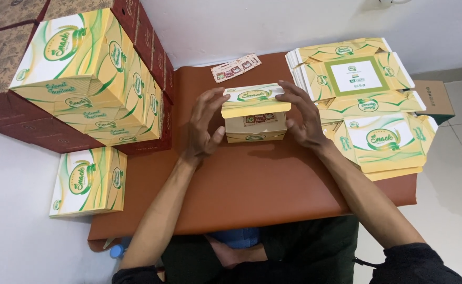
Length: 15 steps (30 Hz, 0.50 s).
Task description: The person assembles flat cardboard boxes by folding along pre-scored lines, inserts small packets into each box, closes the lids, and stacks the finished boxes on the table.
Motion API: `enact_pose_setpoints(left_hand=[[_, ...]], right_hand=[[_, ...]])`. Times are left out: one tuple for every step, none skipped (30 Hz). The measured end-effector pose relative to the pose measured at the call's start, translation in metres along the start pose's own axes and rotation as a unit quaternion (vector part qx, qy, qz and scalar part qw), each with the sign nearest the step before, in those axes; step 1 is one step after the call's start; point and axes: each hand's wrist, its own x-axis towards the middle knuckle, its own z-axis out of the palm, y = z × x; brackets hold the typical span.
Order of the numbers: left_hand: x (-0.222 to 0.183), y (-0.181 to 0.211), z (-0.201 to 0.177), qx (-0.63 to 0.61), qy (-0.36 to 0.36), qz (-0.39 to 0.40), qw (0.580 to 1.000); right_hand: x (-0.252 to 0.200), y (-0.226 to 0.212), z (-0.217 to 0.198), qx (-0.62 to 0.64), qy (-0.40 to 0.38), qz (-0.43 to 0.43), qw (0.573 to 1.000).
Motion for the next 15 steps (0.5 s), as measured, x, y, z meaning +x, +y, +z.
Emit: enact_pose_setpoints(left_hand=[[-0.001, -0.002, 0.002, 0.001, -0.001, -0.002, 1.0], [0.0, -0.004, 0.004, 0.01, -0.006, 0.015, 1.0], [0.0, -0.006, 0.005, 0.019, -0.012, 0.032, 0.999], [0.002, -0.002, 0.003, 0.02, -0.012, 0.031, 0.999], [0.004, 0.003, 0.002, 0.038, -0.018, 0.051, 0.998], [0.008, 0.007, 0.001, 0.056, -0.023, 0.073, 0.996], [0.008, 0.005, 0.0, 0.057, -0.022, 0.073, 0.995], [0.007, 0.004, 0.0, 0.052, -0.023, 0.073, 0.996], [0.007, 0.003, 0.0, 0.046, -0.025, 0.073, 0.996], [0.008, 0.005, -0.001, 0.045, -0.025, 0.073, 0.996], [0.009, 0.008, -0.002, 0.046, -0.029, 0.07, 0.996], [0.01, 0.011, -0.003, 0.046, -0.034, 0.066, 0.996], [0.009, 0.009, -0.002, 0.045, -0.034, 0.065, 0.996], [0.007, 0.007, -0.001, 0.047, -0.037, 0.063, 0.996], [0.005, 0.005, 0.001, 0.048, -0.039, 0.061, 0.996]], right_hand=[[-0.002, 0.0, 0.001, 0.002, 0.0, 0.001, 1.0], [-0.002, 0.001, 0.001, -0.002, 0.006, 0.003, 1.0], [-0.002, 0.002, 0.002, -0.005, 0.013, 0.005, 1.0], [-0.005, 0.005, 0.004, -0.004, 0.012, 0.005, 1.0], [-0.007, 0.009, 0.005, -0.007, 0.013, 0.002, 1.0], [-0.009, 0.013, 0.005, -0.01, 0.015, -0.002, 1.0], [-0.007, 0.011, 0.006, -0.01, 0.014, -0.003, 1.0], [-0.007, 0.009, 0.007, -0.008, 0.016, -0.004, 1.0], [-0.006, 0.007, 0.007, -0.007, 0.018, -0.005, 1.0], [-0.006, 0.007, 0.008, -0.008, 0.018, -0.004, 1.0], [-0.006, 0.006, 0.008, -0.013, 0.02, -0.005, 1.0], [-0.007, 0.006, 0.009, -0.018, 0.021, -0.004, 1.0], [-0.006, 0.006, 0.009, -0.018, 0.021, -0.003, 1.0], [-0.006, 0.005, 0.009, -0.016, 0.021, -0.003, 1.0], [-0.006, 0.005, 0.01, -0.013, 0.021, -0.003, 1.0]])
